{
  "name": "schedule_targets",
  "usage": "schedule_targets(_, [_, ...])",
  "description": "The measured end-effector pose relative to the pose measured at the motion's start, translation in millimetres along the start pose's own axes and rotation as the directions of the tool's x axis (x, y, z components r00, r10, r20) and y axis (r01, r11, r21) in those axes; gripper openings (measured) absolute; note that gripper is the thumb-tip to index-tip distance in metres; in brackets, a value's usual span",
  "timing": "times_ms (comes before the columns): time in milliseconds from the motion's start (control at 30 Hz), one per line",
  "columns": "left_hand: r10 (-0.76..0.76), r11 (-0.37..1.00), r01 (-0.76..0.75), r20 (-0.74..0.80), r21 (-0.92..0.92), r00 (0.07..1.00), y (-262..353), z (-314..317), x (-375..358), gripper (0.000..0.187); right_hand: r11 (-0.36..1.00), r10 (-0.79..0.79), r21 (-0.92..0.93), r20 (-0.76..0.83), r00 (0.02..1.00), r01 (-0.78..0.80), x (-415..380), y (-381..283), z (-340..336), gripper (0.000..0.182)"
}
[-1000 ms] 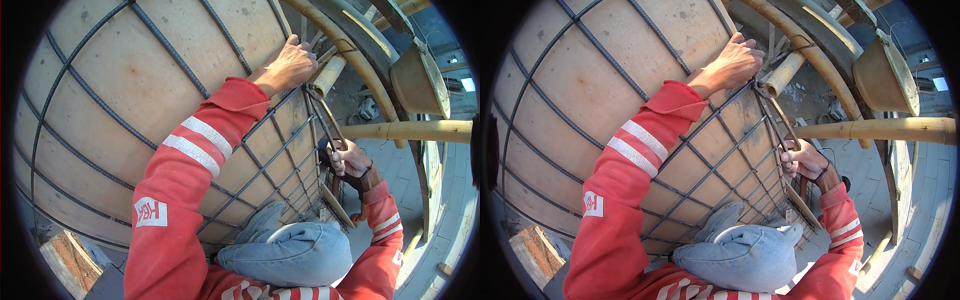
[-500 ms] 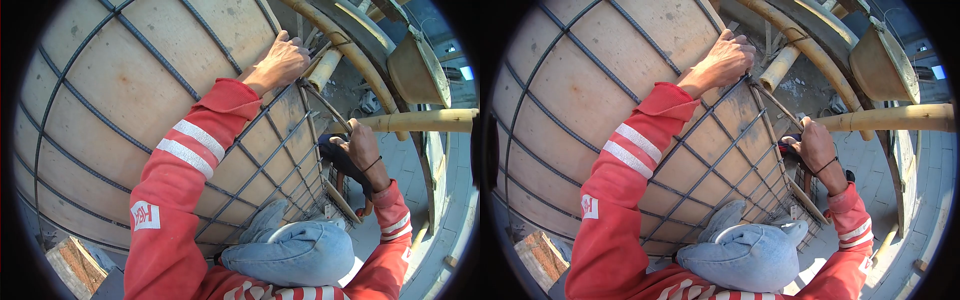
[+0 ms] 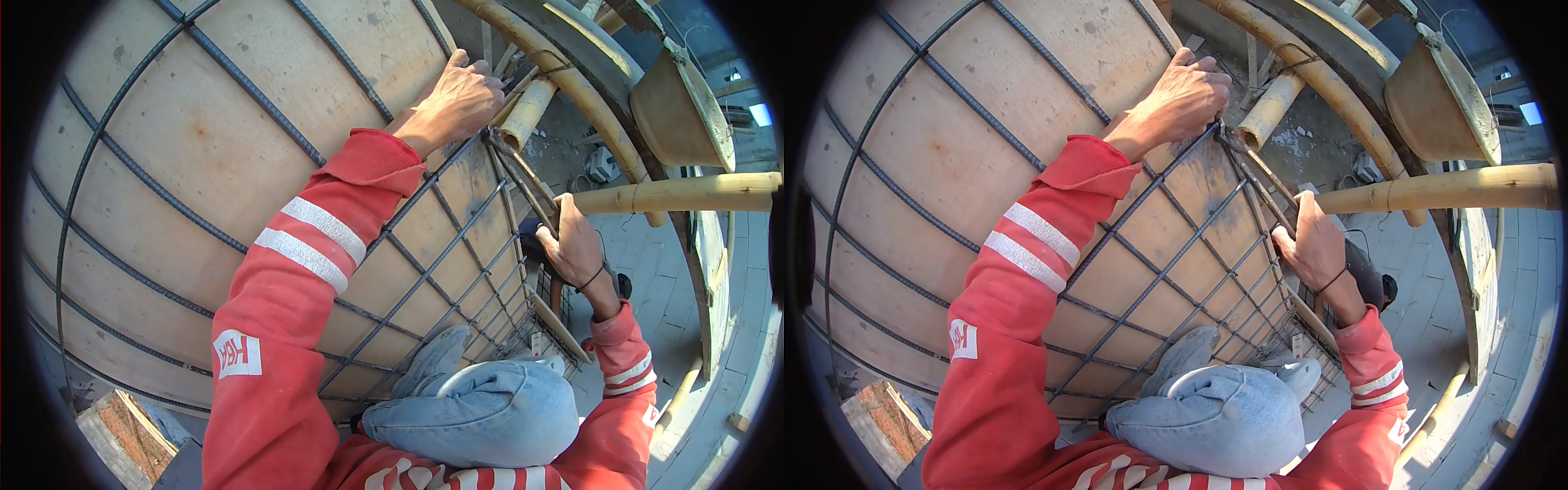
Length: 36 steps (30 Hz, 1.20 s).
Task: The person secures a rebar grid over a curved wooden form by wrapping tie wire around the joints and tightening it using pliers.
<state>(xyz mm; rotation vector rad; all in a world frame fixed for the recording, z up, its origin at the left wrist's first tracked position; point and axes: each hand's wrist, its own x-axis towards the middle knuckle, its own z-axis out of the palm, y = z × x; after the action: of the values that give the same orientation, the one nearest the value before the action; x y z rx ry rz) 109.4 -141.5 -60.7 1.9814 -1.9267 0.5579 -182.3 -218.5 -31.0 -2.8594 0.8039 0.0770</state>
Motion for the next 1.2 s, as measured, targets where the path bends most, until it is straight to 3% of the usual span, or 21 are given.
schedule_targets(33, [0.010, 1.000, -0.010, -0.018, -0.005, 1.000, -0.4, 0.4, 0.2, 0.008, 0.984, -0.096, -0.167, -0.215, 0.972, 0.060, -4.4, -6.7, -1.0, 0.045])
schedule_targets(133, [0.022, 1.000, -0.022, -0.013, -0.017, 1.000, -2.7, -2.5, 1.7, 0.007, 0.937, -0.202, -0.336, -0.305, 0.931, 0.093, 8.6, 3.8, -6.5, 0.041])
schedule_targets(200, [0.026, 0.999, -0.026, -0.006, -0.022, 1.000, -0.2, -0.8, -1.1, 0.007, 0.995, -0.103, 0.012, 0.074, 0.992, 0.103, 23.8, 32.6, 8.3, 0.039])
schedule_targets(233, [0.030, 1.000, -0.030, -0.014, 0.000, 0.999, -0.8, 0.1, -0.5, 0.007, 0.995, -0.102, 0.009, 0.072, 0.992, 0.101, 22.5, 37.0, 12.1, 0.039])
schedule_targets(267, [0.031, 0.999, -0.031, -0.024, 0.022, 0.999, -1.2, 0.5, 0.2, 0.008, 0.676, -0.067, 0.654, 0.513, 0.856, -0.340, 22.4, 41.3, 13.1, 0.039])
schedule_targets(300, [0.032, 0.999, -0.032, -0.029, 0.019, 0.999, 1.6, 0.6, -1.2, 0.008, -0.042, -0.370, 0.612, 0.725, 0.581, -0.790, 20.3, 43.1, 14.7, 0.040])
schedule_targets(367, [0.034, 0.999, -0.033, -0.025, 0.024, 0.999, -1.7, -2.0, -0.1, 0.008, -0.183, -0.552, 0.614, 0.582, 0.597, -0.768, 11.2, 44.5, 48.7, 0.046])
schedule_targets(433, [0.032, 0.999, -0.031, -0.040, 0.022, 0.999, -4.8, 1.6, 2.1, 0.010, -0.289, -0.580, 0.669, 0.448, 0.681, -0.685, 3.0, 29.7, 66.2, 0.054])
schedule_targets(500, [0.031, 0.998, -0.030, -0.012, 0.047, 0.999, -1.7, 1.1, 0.1, 0.013, -0.258, -0.452, 0.688, 0.535, 0.714, -0.679, -4.2, 12.9, 60.7, 0.052])
schedule_targets(600, [0.041, 0.998, -0.039, -0.033, 0.057, 0.999, -1.4, 2.7, -1.6, 0.013, 0.359, -0.066, 0.816, 0.507, 0.859, -0.454, -2.9, -9.8, 24.3, 0.038])
schedule_targets(633, [0.039, 0.998, -0.037, -0.049, 0.054, 0.998, -2.1, 2.6, -1.3, 0.013, 0.630, 0.023, 0.747, 0.255, 0.967, -0.212, -6.8, -1.0, 31.8, 0.034])
schedule_targets(667, [0.038, 0.998, -0.035, -0.051, 0.053, 0.998, -2.1, 2.8, -0.7, 0.013, 0.882, 0.065, 0.462, 0.074, 0.995, -0.092, -5.6, -3.6, 25.3, 0.033])
schedule_targets(700, [0.028, 0.999, -0.025, -0.052, 0.048, 0.998, -1.2, 2.8, -0.6, 0.012, 0.996, 0.032, 0.085, -0.108, 0.994, -0.022, -3.8, -8.6, 15.4, 0.032])
schedule_targets(733, [0.017, 0.999, -0.015, -0.053, 0.043, 0.998, -0.6, 2.7, -1.1, 0.011, 0.995, 0.096, 0.033, -0.183, 0.978, -0.091, -1.4, -13.3, 8.6, 0.031])
schedule_targets(900, [0.008, 0.999, -0.008, -0.002, 0.042, 1.000, 1.4, -3.9, -1.3, 0.011, 0.983, 0.095, -0.149, -0.106, 0.990, -0.110, 13.0, -3.9, 7.2, 0.032])
schedule_targets(1033, [0.001, 0.998, 0.000, -0.010, 0.056, 1.000, 1.6, -1.4, 0.6, 0.011, 0.972, -0.129, 0.169, -0.188, 0.974, 0.161, 27.6, 17.3, 25.1, 0.043])
schedule_targets(1067, [0.001, 0.998, -0.001, -0.011, 0.056, 1.000, 0.2, -0.4, 0.7, 0.011, 0.840, 0.073, 0.517, 0.198, 0.977, -0.168, 27.6, 15.0, 22.4, 0.041])
schedule_targets(1100, [0.004, 0.998, -0.004, 0.001, 0.055, 1.000, 0.2, 0.0, 0.1, 0.011, 0.541, 0.109, 0.637, 0.595, 0.796, -0.550, 25.6, 9.2, 14.2, 0.039])
schedule_targets(1133, [0.006, 0.998, -0.007, 0.010, 0.055, 1.000, 0.9, 0.2, -0.1, 0.010, 0.223, -0.090, 0.661, 0.745, 0.660, -0.716, 23.4, 14.8, 5.7, 0.034])
schedule_targets(1167, [0.013, 0.999, -0.013, 0.007, 0.053, 1.000, 1.8, 0.1, -0.4, 0.010, 0.219, -0.085, 0.664, 0.743, 0.663, -0.715, 18.4, 17.0, 15.0, 0.034])
schedule_targets(1200, [0.005, 0.999, -0.005, 0.003, 0.032, 1.000, 1.0, 2.0, -0.6, 0.011, -0.002, -0.274, 0.704, 0.682, 0.678, -0.710, 11.6, 19.3, 34.4, 0.037])
